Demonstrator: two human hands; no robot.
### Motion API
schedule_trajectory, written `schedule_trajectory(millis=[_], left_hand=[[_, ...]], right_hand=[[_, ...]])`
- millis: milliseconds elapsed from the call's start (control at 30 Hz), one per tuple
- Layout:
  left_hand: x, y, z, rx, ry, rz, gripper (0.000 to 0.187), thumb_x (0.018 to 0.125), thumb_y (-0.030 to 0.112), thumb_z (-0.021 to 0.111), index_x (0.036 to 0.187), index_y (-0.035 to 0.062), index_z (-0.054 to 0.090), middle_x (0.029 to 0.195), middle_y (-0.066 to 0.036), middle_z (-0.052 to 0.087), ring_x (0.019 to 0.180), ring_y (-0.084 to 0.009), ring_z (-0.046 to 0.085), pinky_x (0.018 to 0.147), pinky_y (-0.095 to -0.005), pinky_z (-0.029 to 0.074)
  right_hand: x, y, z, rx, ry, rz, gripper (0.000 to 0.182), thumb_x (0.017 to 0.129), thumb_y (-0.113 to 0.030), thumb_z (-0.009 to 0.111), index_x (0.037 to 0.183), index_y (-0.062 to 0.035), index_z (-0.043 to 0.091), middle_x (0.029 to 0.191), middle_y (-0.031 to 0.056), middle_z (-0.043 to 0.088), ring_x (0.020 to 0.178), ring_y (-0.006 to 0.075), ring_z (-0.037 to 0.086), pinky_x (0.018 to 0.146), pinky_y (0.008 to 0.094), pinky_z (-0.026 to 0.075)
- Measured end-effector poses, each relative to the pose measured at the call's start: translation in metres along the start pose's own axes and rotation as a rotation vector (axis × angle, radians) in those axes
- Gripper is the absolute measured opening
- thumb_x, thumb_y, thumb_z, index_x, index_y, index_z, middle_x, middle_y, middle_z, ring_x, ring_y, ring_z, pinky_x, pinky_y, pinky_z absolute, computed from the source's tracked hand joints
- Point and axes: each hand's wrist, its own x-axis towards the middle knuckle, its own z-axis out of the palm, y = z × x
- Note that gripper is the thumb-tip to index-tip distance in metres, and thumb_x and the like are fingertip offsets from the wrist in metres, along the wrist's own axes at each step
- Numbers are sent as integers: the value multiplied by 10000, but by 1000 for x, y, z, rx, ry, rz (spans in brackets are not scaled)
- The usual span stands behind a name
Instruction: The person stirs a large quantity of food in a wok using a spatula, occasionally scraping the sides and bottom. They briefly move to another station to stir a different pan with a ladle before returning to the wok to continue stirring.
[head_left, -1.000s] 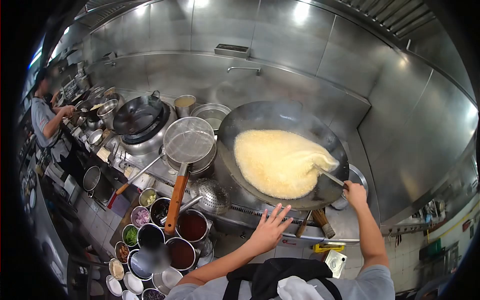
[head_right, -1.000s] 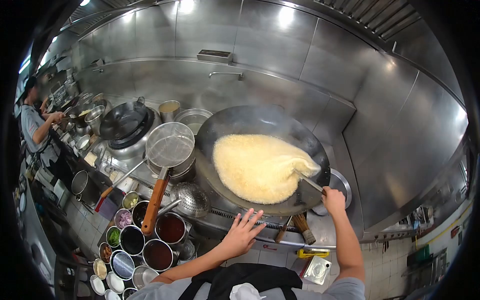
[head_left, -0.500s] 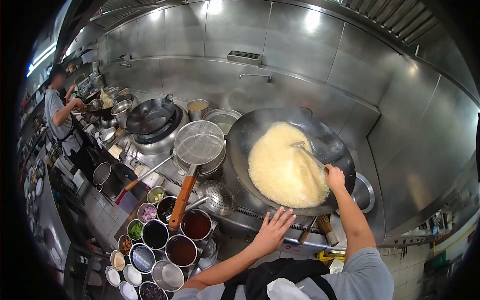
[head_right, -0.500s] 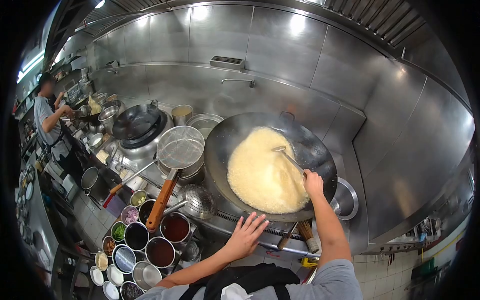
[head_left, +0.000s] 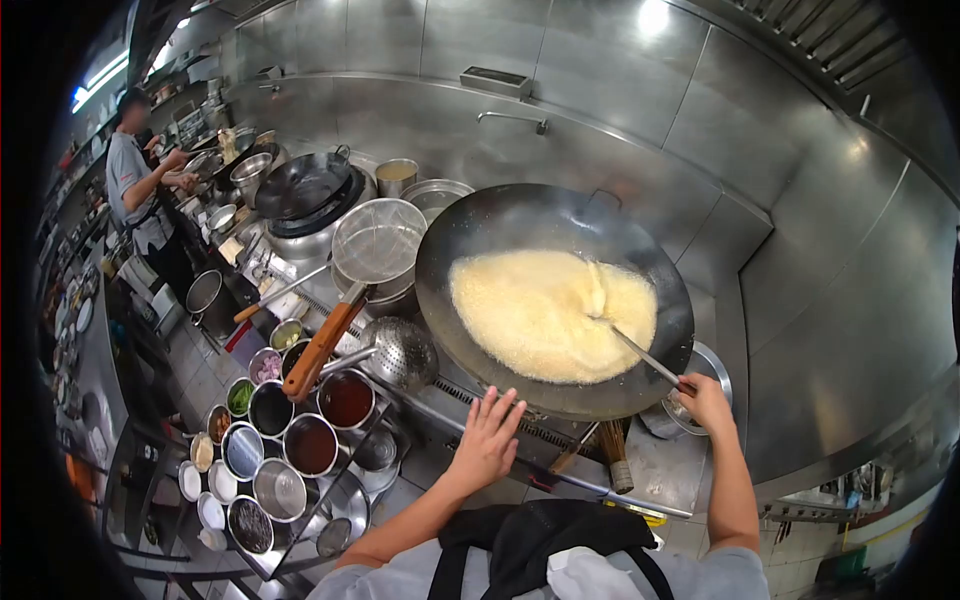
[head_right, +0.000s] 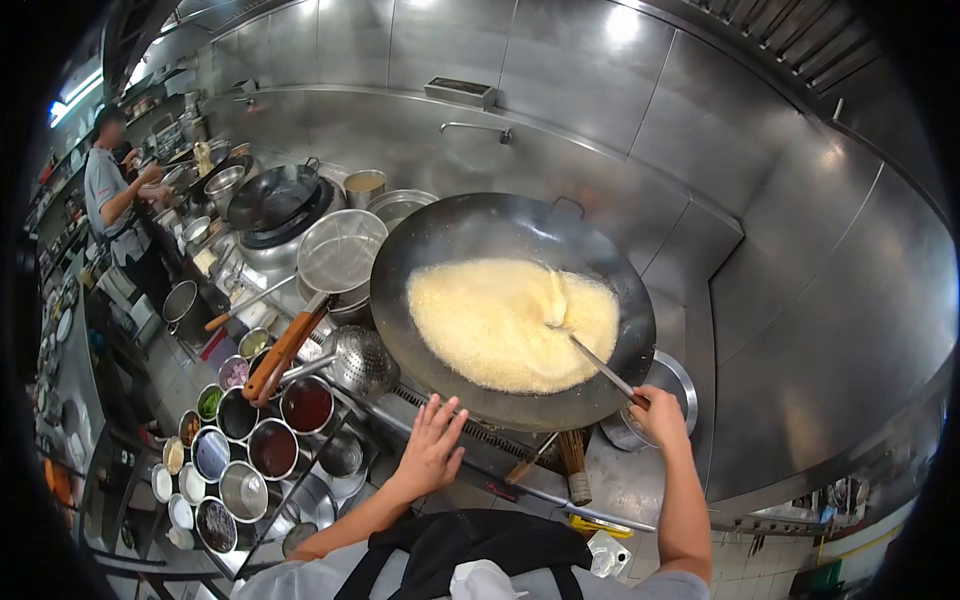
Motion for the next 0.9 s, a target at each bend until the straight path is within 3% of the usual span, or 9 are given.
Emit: schedule_trajectory(millis=[67,133,333,433,500,600,667,767,900], left_hand=[[1,3,4,21,14,-17,773,912,106,745,1639,67,483,1745,-192,374,1635,-485,290,1301,-648,276],[-1,5,8,36,45,-33,757,900,73,741,1621,71,512,1747,-226,357,1624,-506,305,1299,-646,285],[1,24,21,24,215,-126,775,866,22,758,1607,69,536,1751,-287,317,1617,-537,308,1306,-618,302],[3,30,20,11,231,-133,783,872,28,758,1618,69,523,1756,-279,314,1622,-540,297,1309,-620,296],[4,32,16,22,213,-131,789,876,31,758,1625,70,514,1759,-272,313,1625,-541,291,1308,-626,294],[7,35,13,74,150,-146,816,890,53,757,1654,80,470,1772,-243,309,1635,-536,270,1300,-656,287],[9,35,11,94,132,-146,826,890,54,757,1660,84,460,1774,-244,305,1636,-537,266,1299,-660,286],[8,34,9,124,105,-145,854,890,61,757,1679,99,434,1783,-243,288,1640,-536,257,1297,-670,280],[8,32,4,143,55,-149,862,896,76,757,1690,113,423,1798,-228,272,1652,-513,250,1298,-676,275]], right_hand=[[-20,15,-23,10,-31,3,356,875,-22,833,1221,36,773,1102,200,835,1077,281,822,944,372,620],[-43,20,-50,24,-55,-34,388,854,-89,847,1234,-33,794,1082,200,821,1042,372,803,926,428,618],[-83,16,-105,70,-241,-76,413,861,-56,863,1266,-26,787,1135,198,824,1031,326,822,900,391,624],[-74,13,-88,285,-330,-137,396,890,-75,862,1275,-22,786,1187,198,822,1027,283,833,894,386,629],[-60,5,-68,270,-369,-164,388,911,-77,853,1285,-12,772,1206,192,821,1077,247,826,913,379,627],[-34,-18,-26,234,-416,-268,410,928,-111,830,1319,-24,740,1177,201,820,1084,302,818,924,407,622],[-11,-31,11,250,-384,-365,418,956,-164,792,1347,-41,708,1159,218,812,1101,384,791,950,453,610],[22,-77,40,121,-379,-362,411,972,-195,759,1355,-57,701,1158,237,803,1096,444,762,960,497,598],[82,-90,109,128,-210,-381,378,987,-164,735,1350,-64,702,1140,241,800,1063,452,762,941,524,600]])
